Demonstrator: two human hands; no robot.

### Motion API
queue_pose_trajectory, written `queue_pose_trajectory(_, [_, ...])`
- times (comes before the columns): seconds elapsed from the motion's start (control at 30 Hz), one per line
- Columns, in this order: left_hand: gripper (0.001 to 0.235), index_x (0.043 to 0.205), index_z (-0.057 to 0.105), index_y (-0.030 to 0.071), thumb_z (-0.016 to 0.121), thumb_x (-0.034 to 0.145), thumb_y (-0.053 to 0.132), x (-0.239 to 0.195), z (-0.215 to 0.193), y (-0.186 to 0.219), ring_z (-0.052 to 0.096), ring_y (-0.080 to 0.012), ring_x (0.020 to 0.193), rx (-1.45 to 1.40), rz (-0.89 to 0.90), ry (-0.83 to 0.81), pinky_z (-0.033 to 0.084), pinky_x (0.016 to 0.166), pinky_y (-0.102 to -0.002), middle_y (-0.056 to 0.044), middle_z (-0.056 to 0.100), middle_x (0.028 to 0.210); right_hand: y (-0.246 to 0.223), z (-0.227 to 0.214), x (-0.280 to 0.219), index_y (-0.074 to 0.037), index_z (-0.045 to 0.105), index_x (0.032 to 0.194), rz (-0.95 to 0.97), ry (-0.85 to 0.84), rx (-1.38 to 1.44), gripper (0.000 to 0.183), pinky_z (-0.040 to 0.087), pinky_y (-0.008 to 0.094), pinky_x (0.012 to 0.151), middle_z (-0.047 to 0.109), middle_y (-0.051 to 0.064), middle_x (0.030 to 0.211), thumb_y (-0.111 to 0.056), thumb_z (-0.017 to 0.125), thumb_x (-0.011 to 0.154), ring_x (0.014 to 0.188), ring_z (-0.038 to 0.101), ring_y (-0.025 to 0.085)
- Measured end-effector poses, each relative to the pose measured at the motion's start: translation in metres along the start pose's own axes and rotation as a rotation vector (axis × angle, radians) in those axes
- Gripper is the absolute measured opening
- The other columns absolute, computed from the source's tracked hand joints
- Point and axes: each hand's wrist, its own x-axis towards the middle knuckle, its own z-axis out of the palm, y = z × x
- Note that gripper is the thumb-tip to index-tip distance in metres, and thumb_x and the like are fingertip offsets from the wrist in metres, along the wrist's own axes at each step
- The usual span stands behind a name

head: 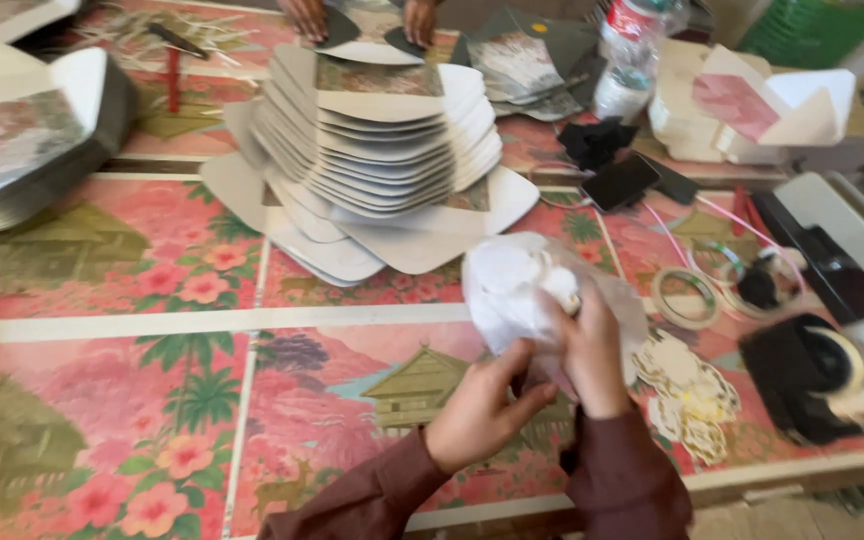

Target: The person is gathering decorative paper cutouts from a table and placing them into a plastic bag for packaging.

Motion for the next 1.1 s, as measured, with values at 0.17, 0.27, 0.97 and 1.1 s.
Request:
queue_pose_trajectory(0.17, [0.013, 0.086, 0.063, 0.013, 0.066, 0.085, 0.025, -0.004, -0.005, -0.008, 0.057, -0.0086, 0.073, -0.058, -0.182, 0.118, 0.045, 0.069, -0.026, 0.002, 0.067, 0.078, 0.036, 0.03, 0.024, -0.004, 0.054, 0.128, -0.539, 0.079, -0.189, 0.046, 0.034, 0.04, 0.106, 0.057, 0.021, 0.129, -0.032, 0.055, 0.09, 0.124, 0.051, 0.033])
queue_pose_trajectory(0.27, [0.026, 0.108, 0.063, 0.008, 0.063, 0.085, 0.018, -0.007, -0.009, -0.002, 0.065, -0.0111, 0.088, -0.163, -0.216, 0.128, 0.051, 0.081, -0.025, -0.003, 0.071, 0.095, -0.021, 0.006, -0.002, -0.001, 0.054, 0.117, -0.534, 0.231, -0.087, 0.043, 0.047, 0.043, 0.079, 0.067, 0.023, 0.102, -0.037, 0.044, 0.096, 0.097, 0.064, 0.041])
queue_pose_trajectory(0.97, [0.045, 0.128, 0.046, 0.006, 0.057, 0.085, 0.013, 0.026, -0.028, 0.05, 0.06, -0.0155, 0.107, -0.006, -0.165, 0.009, 0.04, 0.099, -0.029, -0.008, 0.069, 0.107, 0.008, -0.072, -0.045, -0.012, 0.014, 0.149, 0.083, 0.152, -0.354, 0.09, 0.04, 0.05, 0.097, 0.018, 0.026, 0.148, -0.049, 0.063, 0.082, 0.133, 0.029, 0.041])
queue_pose_trajectory(1.1, [0.046, 0.129, 0.044, 0.002, 0.056, 0.086, 0.01, 0.036, -0.042, 0.078, 0.059, -0.0162, 0.111, -0.17, -0.13, 0.012, 0.043, 0.098, -0.029, -0.012, 0.065, 0.114, 0.078, -0.075, -0.005, -0.016, 0.068, 0.094, -0.135, 0.117, -0.446, 0.025, 0.044, 0.049, 0.066, 0.069, 0.014, 0.081, -0.016, 0.051, 0.077, 0.08, 0.065, 0.037])
